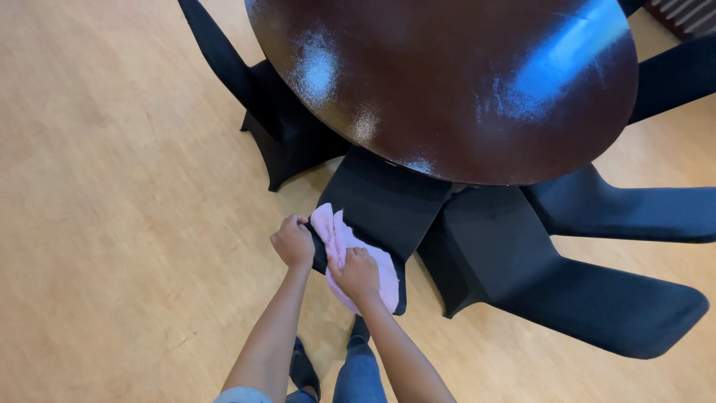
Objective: Cleaning and wiping down chairs around a large round table.
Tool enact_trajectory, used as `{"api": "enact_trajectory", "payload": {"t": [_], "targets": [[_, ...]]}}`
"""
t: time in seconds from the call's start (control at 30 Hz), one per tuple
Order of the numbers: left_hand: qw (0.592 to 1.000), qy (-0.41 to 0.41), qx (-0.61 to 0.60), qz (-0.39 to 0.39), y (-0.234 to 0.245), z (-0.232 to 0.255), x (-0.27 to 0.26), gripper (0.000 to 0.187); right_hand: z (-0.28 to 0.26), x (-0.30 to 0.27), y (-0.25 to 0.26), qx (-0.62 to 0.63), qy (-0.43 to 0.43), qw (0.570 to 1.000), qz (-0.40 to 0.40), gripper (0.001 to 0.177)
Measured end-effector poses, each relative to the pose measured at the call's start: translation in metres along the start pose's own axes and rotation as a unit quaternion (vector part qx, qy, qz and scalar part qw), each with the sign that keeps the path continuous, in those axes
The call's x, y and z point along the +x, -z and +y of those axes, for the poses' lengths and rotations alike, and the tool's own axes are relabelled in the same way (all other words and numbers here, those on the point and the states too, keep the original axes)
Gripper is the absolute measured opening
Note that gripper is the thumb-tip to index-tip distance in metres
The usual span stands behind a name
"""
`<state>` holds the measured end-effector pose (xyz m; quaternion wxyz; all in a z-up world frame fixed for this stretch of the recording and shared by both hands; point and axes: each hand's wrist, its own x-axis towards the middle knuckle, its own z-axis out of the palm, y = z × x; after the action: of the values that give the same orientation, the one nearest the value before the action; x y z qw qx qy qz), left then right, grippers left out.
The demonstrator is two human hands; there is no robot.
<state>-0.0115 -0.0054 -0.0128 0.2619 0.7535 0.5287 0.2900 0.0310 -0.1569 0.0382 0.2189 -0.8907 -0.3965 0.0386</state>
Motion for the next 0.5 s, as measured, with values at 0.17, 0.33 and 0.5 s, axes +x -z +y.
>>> {"api": "enact_trajectory", "payload": {"t": [0.17,0.33,0.5], "targets": [[1.0,-0.014,0.0,0.009,-0.002,-0.001,0.0,0.015,0.001,0.001,0.0,0.009,-0.007,1.0,0.003,0.045],[1.0,-0.001,0.005,0.01,-0.003,-0.001,0.001,0.014,-0.005,0.0,0.005,0.006,-0.014,1.0,0.003,0.046],[1.0,0.002,0.005,-0.003,0.007,-0.006,-0.004,0.013,-0.007,-0.011,-0.003,0.001,0.002,1.0,0.009,0.046]]}}
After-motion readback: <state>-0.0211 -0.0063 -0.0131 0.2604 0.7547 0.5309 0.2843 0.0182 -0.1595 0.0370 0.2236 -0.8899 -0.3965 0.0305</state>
